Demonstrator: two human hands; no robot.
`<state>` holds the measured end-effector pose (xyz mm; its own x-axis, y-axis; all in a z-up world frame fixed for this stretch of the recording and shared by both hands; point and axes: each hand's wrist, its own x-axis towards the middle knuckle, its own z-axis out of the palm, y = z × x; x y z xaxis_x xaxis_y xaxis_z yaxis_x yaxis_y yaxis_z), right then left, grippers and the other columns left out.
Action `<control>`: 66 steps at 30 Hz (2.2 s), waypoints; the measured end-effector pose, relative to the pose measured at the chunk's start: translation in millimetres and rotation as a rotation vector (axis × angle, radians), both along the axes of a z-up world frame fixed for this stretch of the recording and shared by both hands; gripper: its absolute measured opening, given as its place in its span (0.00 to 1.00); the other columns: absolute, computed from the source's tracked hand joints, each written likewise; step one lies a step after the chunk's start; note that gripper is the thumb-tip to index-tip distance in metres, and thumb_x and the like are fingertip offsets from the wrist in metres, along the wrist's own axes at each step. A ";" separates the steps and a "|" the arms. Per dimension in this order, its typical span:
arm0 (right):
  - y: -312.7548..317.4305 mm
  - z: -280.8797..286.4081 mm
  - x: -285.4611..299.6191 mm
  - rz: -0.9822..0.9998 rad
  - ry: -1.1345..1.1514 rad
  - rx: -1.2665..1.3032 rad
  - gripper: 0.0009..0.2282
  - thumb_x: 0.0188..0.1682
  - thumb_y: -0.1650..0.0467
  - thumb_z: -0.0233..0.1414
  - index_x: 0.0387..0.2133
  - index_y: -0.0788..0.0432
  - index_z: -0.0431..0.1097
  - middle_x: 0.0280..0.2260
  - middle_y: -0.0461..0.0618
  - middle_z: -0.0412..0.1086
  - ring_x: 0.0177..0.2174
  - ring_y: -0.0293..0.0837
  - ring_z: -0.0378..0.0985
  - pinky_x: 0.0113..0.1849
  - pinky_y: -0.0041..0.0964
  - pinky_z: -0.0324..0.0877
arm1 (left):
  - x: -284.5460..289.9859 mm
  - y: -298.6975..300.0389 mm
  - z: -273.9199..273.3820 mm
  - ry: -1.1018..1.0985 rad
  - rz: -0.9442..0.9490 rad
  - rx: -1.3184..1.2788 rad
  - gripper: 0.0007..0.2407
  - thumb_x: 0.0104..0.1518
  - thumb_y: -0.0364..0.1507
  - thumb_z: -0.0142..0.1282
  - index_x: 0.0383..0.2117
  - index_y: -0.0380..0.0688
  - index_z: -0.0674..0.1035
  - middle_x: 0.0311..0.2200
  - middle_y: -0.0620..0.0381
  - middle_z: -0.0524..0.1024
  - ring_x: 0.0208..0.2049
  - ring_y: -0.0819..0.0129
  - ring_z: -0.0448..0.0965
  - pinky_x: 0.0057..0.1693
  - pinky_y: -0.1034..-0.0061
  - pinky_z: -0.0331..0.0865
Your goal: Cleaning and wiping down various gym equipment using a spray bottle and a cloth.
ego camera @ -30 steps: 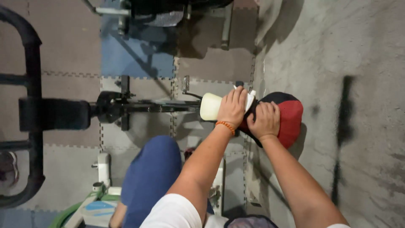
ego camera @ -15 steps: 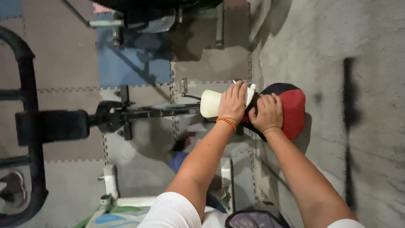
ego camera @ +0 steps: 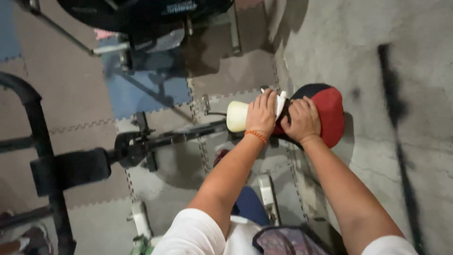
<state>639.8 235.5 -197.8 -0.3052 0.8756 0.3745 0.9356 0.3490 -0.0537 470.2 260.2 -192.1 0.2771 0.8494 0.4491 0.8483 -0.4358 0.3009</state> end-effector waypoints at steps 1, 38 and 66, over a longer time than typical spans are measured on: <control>-1.0 -0.4 -0.8 0.003 0.004 -0.005 0.14 0.39 0.61 0.49 0.28 0.59 0.70 0.37 0.52 0.71 0.47 0.47 0.75 0.59 0.48 0.61 | -0.8 -1.1 -0.6 -0.008 -0.002 -0.001 0.22 0.55 0.26 0.51 0.59 0.44 0.68 0.56 0.51 0.70 0.52 0.55 0.74 0.49 0.67 0.68; 5.2 -8.5 13.3 0.101 -0.046 -0.008 0.11 0.48 0.62 0.53 0.28 0.57 0.67 0.31 0.51 0.66 0.42 0.49 0.74 0.57 0.48 0.64 | -128.9 -94.3 -45.3 -0.467 0.219 -0.159 0.20 0.59 0.40 0.63 0.54 0.43 0.76 0.52 0.46 0.76 0.56 0.47 0.77 0.60 0.57 0.71; 1.2 18.6 10.8 -0.009 0.977 -0.660 0.09 0.51 0.64 0.52 0.31 0.56 0.73 0.31 0.48 0.69 0.42 0.44 0.71 0.55 0.44 0.61 | -97.9 -115.6 -15.5 -0.601 0.264 -0.179 0.20 0.56 0.39 0.65 0.52 0.47 0.78 0.47 0.47 0.80 0.51 0.48 0.79 0.58 0.57 0.74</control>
